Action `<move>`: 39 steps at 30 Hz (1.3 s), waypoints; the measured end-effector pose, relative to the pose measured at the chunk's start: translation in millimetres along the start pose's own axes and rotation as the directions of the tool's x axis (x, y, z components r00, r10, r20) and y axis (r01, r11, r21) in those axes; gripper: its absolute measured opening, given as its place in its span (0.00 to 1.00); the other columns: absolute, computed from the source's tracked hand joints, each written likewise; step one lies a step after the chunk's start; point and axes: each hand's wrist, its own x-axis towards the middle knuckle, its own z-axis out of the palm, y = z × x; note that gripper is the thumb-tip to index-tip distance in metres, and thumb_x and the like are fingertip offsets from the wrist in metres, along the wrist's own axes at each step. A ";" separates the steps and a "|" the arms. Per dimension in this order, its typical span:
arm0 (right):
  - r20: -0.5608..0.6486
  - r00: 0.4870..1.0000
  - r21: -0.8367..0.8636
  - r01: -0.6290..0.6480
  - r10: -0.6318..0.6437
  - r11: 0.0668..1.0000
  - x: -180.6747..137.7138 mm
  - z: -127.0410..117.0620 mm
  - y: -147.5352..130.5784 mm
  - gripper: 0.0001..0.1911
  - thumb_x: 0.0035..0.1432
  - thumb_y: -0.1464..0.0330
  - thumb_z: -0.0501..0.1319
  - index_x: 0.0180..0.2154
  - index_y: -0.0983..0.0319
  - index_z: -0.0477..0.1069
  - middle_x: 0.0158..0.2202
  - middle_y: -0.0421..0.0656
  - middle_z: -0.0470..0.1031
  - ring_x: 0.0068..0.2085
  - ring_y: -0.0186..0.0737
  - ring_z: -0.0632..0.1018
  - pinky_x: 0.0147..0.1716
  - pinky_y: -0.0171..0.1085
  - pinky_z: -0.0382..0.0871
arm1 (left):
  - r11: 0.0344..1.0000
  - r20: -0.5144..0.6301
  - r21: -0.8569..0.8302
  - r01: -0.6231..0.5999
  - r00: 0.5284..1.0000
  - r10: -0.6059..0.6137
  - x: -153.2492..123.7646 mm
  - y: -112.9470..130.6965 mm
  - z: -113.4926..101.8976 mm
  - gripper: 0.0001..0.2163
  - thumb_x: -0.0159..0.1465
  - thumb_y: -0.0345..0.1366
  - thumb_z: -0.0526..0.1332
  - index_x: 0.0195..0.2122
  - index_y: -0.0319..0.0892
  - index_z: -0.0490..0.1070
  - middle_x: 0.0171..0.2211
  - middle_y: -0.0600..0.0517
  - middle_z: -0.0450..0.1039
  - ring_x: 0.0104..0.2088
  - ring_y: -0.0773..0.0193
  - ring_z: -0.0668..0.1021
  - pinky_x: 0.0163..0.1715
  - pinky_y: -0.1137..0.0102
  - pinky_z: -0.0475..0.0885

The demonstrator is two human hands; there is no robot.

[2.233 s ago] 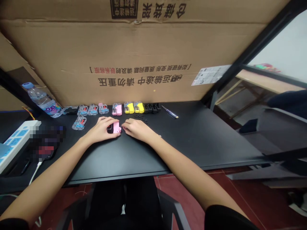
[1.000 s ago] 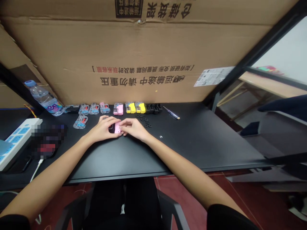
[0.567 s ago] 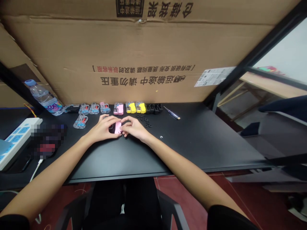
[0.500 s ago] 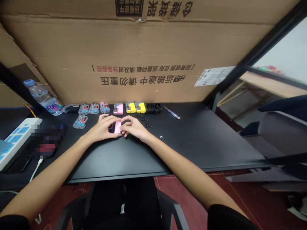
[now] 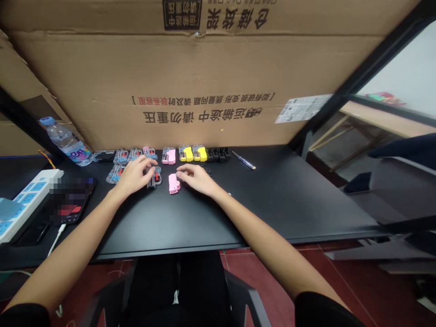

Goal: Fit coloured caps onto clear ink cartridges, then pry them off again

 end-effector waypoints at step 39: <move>-0.009 0.924 -0.378 0.351 -0.383 0.857 0.7 -4.7 18.4 0.19 0.72 0.59 0.64 0.58 0.59 0.81 0.48 0.51 0.80 0.45 0.49 0.82 0.48 0.48 0.80 | 0.928 0.149 -0.288 0.238 0.968 -0.202 -2.2 2.1 10.5 0.19 0.62 0.49 0.71 0.49 0.44 0.78 0.27 0.56 0.77 0.30 0.59 0.79 0.34 0.67 0.70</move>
